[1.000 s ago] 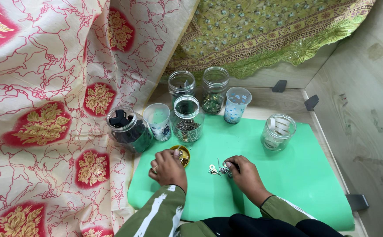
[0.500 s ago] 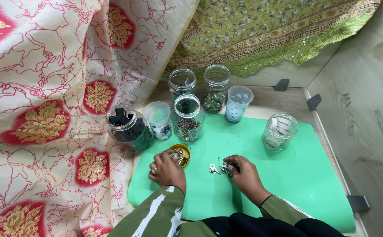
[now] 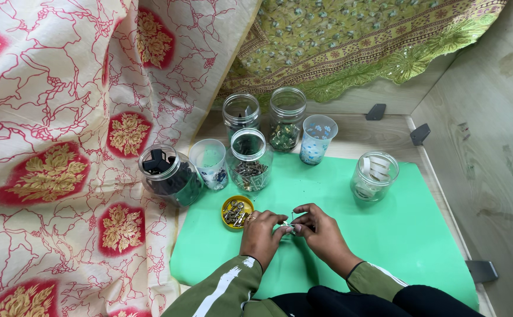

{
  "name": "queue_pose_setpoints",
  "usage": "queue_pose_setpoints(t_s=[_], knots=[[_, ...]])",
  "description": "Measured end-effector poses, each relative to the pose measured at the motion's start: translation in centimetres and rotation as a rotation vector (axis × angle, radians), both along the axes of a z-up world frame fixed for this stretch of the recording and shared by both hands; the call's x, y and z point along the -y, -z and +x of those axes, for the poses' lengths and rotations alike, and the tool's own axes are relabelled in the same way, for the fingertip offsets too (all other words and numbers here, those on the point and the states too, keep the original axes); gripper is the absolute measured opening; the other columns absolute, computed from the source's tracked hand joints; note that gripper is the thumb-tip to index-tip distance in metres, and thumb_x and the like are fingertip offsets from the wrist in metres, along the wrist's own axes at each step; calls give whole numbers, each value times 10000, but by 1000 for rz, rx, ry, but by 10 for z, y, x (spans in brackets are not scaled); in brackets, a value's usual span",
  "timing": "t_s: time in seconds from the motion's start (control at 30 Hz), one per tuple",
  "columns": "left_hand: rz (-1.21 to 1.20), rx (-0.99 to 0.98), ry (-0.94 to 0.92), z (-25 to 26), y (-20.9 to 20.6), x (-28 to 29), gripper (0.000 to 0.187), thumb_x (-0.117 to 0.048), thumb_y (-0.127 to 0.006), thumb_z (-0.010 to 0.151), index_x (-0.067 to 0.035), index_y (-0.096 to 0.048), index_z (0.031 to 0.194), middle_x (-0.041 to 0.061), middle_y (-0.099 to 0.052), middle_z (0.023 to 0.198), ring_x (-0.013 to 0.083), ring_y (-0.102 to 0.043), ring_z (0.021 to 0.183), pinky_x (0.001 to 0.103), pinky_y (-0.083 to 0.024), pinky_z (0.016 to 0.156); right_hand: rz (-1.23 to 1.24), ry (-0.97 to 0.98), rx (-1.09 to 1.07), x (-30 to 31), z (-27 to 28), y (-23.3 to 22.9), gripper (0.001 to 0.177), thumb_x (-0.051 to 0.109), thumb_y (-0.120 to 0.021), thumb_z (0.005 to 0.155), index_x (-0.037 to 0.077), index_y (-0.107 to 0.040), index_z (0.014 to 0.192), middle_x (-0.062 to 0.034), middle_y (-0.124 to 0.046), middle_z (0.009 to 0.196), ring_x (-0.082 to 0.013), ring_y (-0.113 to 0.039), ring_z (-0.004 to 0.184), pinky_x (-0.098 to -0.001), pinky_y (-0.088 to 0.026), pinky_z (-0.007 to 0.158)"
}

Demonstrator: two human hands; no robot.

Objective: The person sorts small metal hardware pieces from a pile on a green mat into a small yellow container. They pick up individual items, separate them, and place them into the container while several jars of other hardware sit nearby.

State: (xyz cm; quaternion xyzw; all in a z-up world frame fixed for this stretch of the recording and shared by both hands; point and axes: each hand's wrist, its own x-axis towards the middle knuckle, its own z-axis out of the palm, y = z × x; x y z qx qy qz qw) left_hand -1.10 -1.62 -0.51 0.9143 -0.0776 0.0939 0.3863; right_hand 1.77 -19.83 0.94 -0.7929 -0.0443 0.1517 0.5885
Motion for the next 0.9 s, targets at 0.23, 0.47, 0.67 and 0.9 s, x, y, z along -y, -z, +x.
queue_pose_setpoints(t_s=[0.23,0.47,0.67,0.9], knots=[[69,-11,-87,-4,0,-5,180,-300,-659,955,-150,-752,991,25,-712,989,262,-606,1012,450,-389,941,-51,-2,38,-4,0,-2,330,44,-695,897,52,-610,1215,-85,-778,987,-168,-749,902,-321,-605,821],[192,-57,-702,-2,7,-29,232,-365,-516,1041,-178,-653,1059,36,-600,1117,274,-522,1115,553,-305,1002,-149,53,74,9,-1,9,270,115,-691,917,54,-642,1176,-80,-763,989,-169,-737,925,-336,-590,860],[254,-190,-821,-8,8,-34,205,-380,-584,980,-210,-635,1082,10,-561,1126,255,-507,1121,529,-308,1014,-161,40,46,11,0,15,271,102,-674,921,58,-641,1186,-70,-759,1000,-163,-740,941,-325,-587,888],[274,-214,-711,0,-2,-24,245,-349,-683,919,-210,-643,1118,31,-524,1163,269,-479,1148,530,-292,1043,-141,58,27,9,-2,14,238,93,-679,911,40,-669,1143,-70,-764,991,-150,-737,925,-317,-591,867]])
